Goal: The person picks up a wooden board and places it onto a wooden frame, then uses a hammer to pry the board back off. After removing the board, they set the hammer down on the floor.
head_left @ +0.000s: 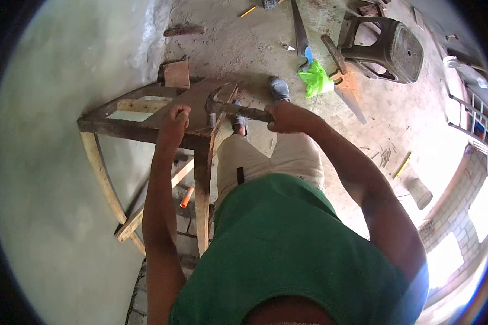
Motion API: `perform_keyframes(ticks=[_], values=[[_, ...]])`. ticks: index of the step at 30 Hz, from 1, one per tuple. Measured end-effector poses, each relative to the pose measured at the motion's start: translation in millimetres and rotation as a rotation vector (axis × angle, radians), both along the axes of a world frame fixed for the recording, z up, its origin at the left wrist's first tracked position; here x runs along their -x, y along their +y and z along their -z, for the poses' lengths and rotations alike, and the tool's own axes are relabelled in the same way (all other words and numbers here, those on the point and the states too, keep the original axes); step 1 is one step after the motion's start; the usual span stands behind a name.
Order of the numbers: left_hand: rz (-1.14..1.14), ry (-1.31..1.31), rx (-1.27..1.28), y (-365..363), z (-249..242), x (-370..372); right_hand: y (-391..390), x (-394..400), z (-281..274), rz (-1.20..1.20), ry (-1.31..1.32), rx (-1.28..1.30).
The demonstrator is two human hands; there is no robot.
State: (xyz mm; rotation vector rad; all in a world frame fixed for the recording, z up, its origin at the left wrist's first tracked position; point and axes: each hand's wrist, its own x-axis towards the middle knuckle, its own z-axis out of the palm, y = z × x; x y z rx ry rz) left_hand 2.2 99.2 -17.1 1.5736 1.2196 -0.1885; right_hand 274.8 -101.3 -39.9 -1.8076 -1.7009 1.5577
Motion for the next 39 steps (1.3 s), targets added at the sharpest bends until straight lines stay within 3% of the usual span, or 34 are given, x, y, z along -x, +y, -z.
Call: perform_keyframes(ticks=[4, 8, 10, 13, 14, 15, 16, 19, 22, 31, 39], values=[[-0.055, -0.005, 0.084, -2, -8, -2, 10, -1, 3, 0.125, -0.045, 0.133], [-0.043, -0.059, 0.149, 1, -4, 3, 6, 13, 4, 0.01, -0.055, 0.109], [-0.039, -0.1, 0.183, 1, -7, 2, 4, 9, -4, 0.086, -0.006, 0.125], [-0.047, -0.064, 0.312, 14, -23, -5, -17, 22, 6, 0.264, -0.154, 0.14], [-0.003, -0.043, 0.282, 18, -29, -9, -28, 29, 18, 0.383, -0.225, 0.164], [0.048, -0.015, 0.256, 19, -32, -12, -42, 34, 31, 0.397, -0.247, -0.028], [0.058, 0.006, 0.267, 19, -33, -14, -56, 40, 40, 0.409, -0.23, -0.014], [0.262, 0.041, -0.082, 23, -26, -34, -78, 55, 65, 0.28, -0.263, 0.065], [0.346, 0.091, -0.099, 23, -12, -49, -82, 80, 70, 0.242, -0.144, 0.188], [0.269, 0.065, -0.121, 28, 4, -28, -65, 119, 13, 0.236, -0.101, 0.158], [0.25, 0.054, -0.198, 21, 11, -10, -75, 86, -46, 0.324, 0.007, 0.126]])
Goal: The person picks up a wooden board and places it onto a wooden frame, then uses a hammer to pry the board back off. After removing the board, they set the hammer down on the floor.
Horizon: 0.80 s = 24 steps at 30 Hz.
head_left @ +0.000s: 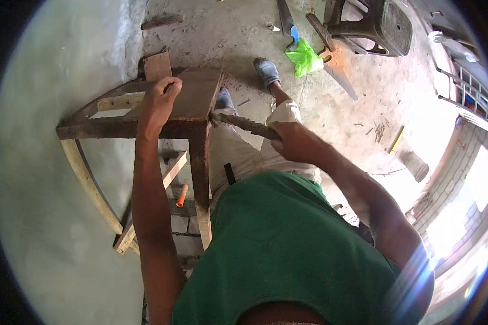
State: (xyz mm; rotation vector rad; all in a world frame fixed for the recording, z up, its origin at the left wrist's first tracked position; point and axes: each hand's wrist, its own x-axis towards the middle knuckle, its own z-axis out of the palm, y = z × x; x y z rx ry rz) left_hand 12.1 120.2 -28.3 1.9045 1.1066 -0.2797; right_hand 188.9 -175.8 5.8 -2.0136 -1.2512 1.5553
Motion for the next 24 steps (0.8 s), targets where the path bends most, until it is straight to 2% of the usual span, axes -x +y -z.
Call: perform_keyframes(ticks=[2, 4, 7, 9, 10, 12, 14, 15, 16, 17, 18, 19, 20, 24], values=[[0.025, -0.009, -0.03, 4, -3, 0, -7, -12, 8, -0.005, 0.015, 0.098], [-0.099, -0.006, 0.317, 17, -5, -2, -15, -20, 29, 0.064, 0.083, 0.248], [-0.179, -0.025, 0.354, 40, 0, -16, -29, -16, 79, 0.171, 0.015, 0.286], [-0.151, 0.016, 0.275, 63, 14, -36, -34, -20, 118, 0.252, 0.04, 0.329], [-0.098, 0.074, 0.212, 80, 29, -47, -33, -24, 135, 0.32, 0.059, 0.365], [-0.037, 0.143, 0.151, 113, 73, -70, -33, -32, 167, 0.293, 0.099, 0.384], [0.32, 0.406, -0.284, 137, 137, -87, -26, -41, 197, 0.265, 0.141, 0.4], [0.334, 0.416, -0.277, 134, 156, -97, -23, -42, 210, 0.435, 0.283, 0.539], [0.367, 0.592, -0.318, 130, 175, -106, -21, -44, 222, 0.602, 0.425, 0.675], [0.4, 0.767, -0.361, 128, 194, -115, -19, -46, 234, 0.609, 0.436, 0.681], [0.428, 0.881, -0.305, 123, 209, -121, -19, -45, 244, 0.802, 0.578, 0.744], [0.409, 0.866, -0.312, 127, 252, -99, -17, -43, 255, 0.995, 0.721, 0.805], [0.389, 0.854, -0.316, 131, 293, -75, -11, -43, 262, 1.063, 0.758, 0.85], [0.417, 1.292, -0.252, 95, 335, -42, -6, -41, 308, 1.219, 0.903, 0.846]])
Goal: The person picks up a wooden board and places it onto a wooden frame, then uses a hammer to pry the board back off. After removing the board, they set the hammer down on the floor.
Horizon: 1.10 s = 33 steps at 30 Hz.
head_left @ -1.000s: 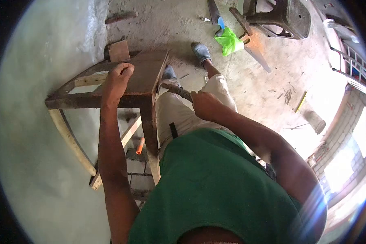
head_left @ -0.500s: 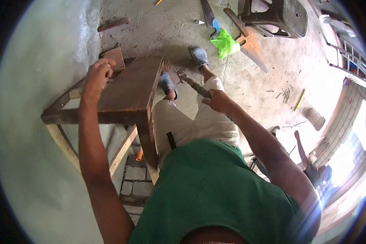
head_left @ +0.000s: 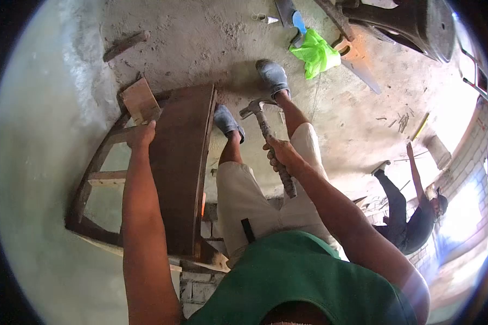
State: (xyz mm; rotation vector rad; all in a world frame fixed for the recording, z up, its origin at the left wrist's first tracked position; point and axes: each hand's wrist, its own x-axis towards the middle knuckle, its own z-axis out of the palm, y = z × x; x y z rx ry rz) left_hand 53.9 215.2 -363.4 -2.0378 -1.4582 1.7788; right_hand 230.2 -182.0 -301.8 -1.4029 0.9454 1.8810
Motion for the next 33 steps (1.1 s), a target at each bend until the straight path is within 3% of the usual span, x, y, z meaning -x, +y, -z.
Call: perform_keyframes(ticks=[4, 6, 7, 9, 10, 12, 18, 21, 29, 31, 33], values=[[-0.017, 0.022, 0.139, -13, 22, 26, -5, 8, 44, -0.016, 0.044, 0.005], [-0.046, 0.072, 0.191, -16, 24, 27, -1, 18, 64, -0.264, -0.045, -0.133], [-0.044, 0.08, 0.194, -16, 26, 32, 1, 26, 78, -0.262, -0.036, -0.13], [-0.019, -0.049, 0.175, -12, 27, 42, 15, 47, 98, -1.026, -0.836, -0.638], [-0.012, -0.046, 0.176, -11, 27, 43, 33, 45, 98, -1.02, -0.835, -0.636], [-0.062, -0.041, 0.189, -11, 29, 43, 79, 28, 84, -0.854, -0.505, -0.499], [-0.083, -0.032, 0.202, -12, 31, 36, 143, 24, 101, -0.795, -0.466, -0.394], [-0.095, -0.049, 0.16, -13, 36, 43, 137, 46, 147, -0.892, -0.361, -0.431], [-0.156, -0.085, 0.175, -9, 34, 42, 137, 25, 147, -0.774, -0.501, -0.376], [-0.174, -0.055, 0.193, -9, 37, 55, 125, 42, 166, -0.959, -0.522, -0.551], [-0.141, -0.202, 0.173, -9, 40, 60, 125, 41, 172, -0.969, -0.49, -0.536]])
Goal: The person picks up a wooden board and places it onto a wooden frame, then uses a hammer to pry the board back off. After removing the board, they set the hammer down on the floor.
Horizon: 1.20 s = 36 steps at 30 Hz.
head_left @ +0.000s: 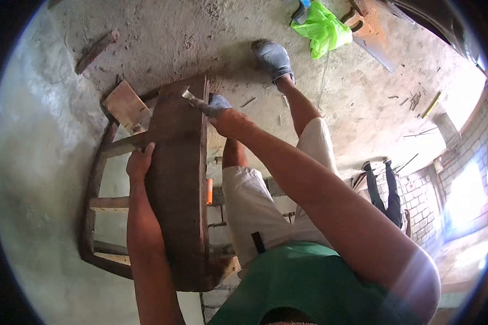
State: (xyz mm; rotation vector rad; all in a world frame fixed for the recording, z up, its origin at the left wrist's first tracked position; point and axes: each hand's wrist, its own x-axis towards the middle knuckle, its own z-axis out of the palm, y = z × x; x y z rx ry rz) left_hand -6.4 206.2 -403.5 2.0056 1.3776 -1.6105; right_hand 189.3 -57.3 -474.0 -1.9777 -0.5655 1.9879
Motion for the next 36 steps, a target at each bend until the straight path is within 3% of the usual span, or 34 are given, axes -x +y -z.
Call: perform_keyframes(ticks=[5, 8, 10, 12, 14, 16, 18, 20, 22, 24, 25, 26, 28, 30, 36], values=[[-0.008, 0.019, 0.042, 8, 9, 14, 8, -21, -9, 0.013, 0.026, 0.018], [0.051, 0.07, -0.031, 1, 3, -24, 2, -19, -22, 0.227, 0.047, -0.058], [0.077, 0.124, -0.106, -4, 13, -28, 0, -27, -42, 0.246, 0.201, 0.089], [0.364, -0.438, -0.176, 0, 52, -6, 2, -36, -62, 0.277, 0.126, 0.021], [0.013, -0.617, 0.099, -32, 47, -71, 10, -45, -76, 0.463, 0.115, -0.059], [-0.428, -0.742, 0.371, -64, -5, -150, 14, -48, -75, 0.559, 0.09, -0.126], [0.654, -0.953, 0.358, -80, -19, -191, 11, -54, -76, 0.661, 0.066, -0.183], [-1.107, -0.683, 0.506, -133, 5, -193, 1, -70, -75, 0.673, -0.042, -0.087], [-1.117, -0.539, 0.606, -145, -41, -255, -19, -82, -68, 0.592, -0.202, -0.091], [-0.947, -0.847, 0.643, -189, 19, -227, -38, -91, -58, 0.624, -0.262, -0.073], [-0.92, -0.853, 0.607, -200, 24, -231, -45, -96, -54, 0.606, -0.245, 0.014], [-1.041, -0.793, 0.72, -205, 29, -235, -43, -117, -70, 0.71, -0.02, 0.137], [-1.244, -0.632, 0.81, -210, 23, -245, -49, -129, -70, 0.717, 0.005, 0.145], [-1.22, -0.62, 0.779, -213, 22, -250, -45, -139, -80, 0.796, 0.013, 0.207], [-1.079, -0.654, 0.651, -218, 32, -245, -64, -137, -46, 0.715, -0.019, 0.194]])
